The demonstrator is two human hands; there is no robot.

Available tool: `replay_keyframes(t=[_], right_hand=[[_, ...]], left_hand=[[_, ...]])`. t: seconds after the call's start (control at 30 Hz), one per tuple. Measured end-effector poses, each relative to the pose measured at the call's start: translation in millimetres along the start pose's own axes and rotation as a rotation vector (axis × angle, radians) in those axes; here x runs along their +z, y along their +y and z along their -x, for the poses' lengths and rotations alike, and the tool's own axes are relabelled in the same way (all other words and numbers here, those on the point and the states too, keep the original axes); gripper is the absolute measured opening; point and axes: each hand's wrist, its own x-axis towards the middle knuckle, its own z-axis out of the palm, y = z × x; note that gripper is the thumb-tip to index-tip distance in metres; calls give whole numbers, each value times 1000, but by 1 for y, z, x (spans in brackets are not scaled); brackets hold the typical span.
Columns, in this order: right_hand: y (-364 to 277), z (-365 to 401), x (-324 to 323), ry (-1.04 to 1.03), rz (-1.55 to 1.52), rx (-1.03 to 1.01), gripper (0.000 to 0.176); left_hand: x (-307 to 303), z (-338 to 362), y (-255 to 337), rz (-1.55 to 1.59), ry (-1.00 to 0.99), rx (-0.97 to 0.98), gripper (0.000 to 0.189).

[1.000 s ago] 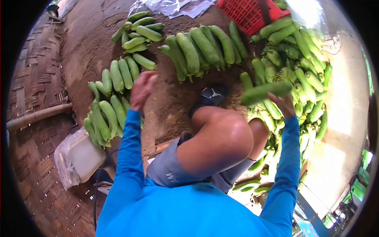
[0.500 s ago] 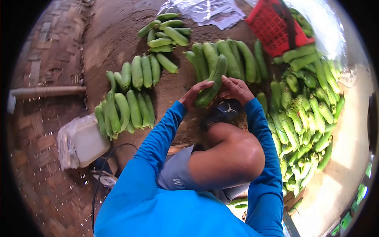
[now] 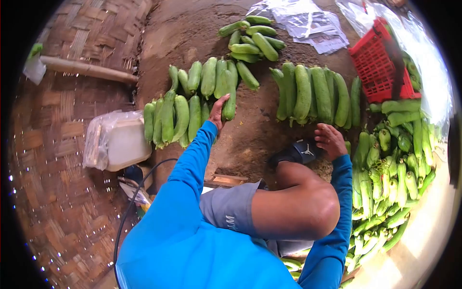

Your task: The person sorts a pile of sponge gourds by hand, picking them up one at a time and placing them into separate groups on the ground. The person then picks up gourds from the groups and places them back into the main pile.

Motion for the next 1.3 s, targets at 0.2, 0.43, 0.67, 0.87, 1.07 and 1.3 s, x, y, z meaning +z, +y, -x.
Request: replay_keyframes(t=[0.2, 0.43, 0.67, 0.87, 1.07, 1.3], right_hand=[[-6, 9, -31, 55, -10, 37, 34], [1, 12, -55, 87, -33, 47, 34], [14, 32, -67, 172, -3, 111, 35], [27, 39, -82, 186, 61, 119, 37], [31, 35, -91, 140, 277, 128, 45], [31, 61, -114, 126, 342, -13, 49]], left_hand=[[-44, 35, -11, -164, 223, 222, 54], [-95, 25, -66, -774, 510, 120, 76], [-62, 26, -79, -1310, 652, 40, 80], [-49, 42, -87, -1236, 710, 174, 56], [-59, 96, -105, -1567, 238, 498, 48], [-49, 43, -135, -1677, 52, 310, 40]])
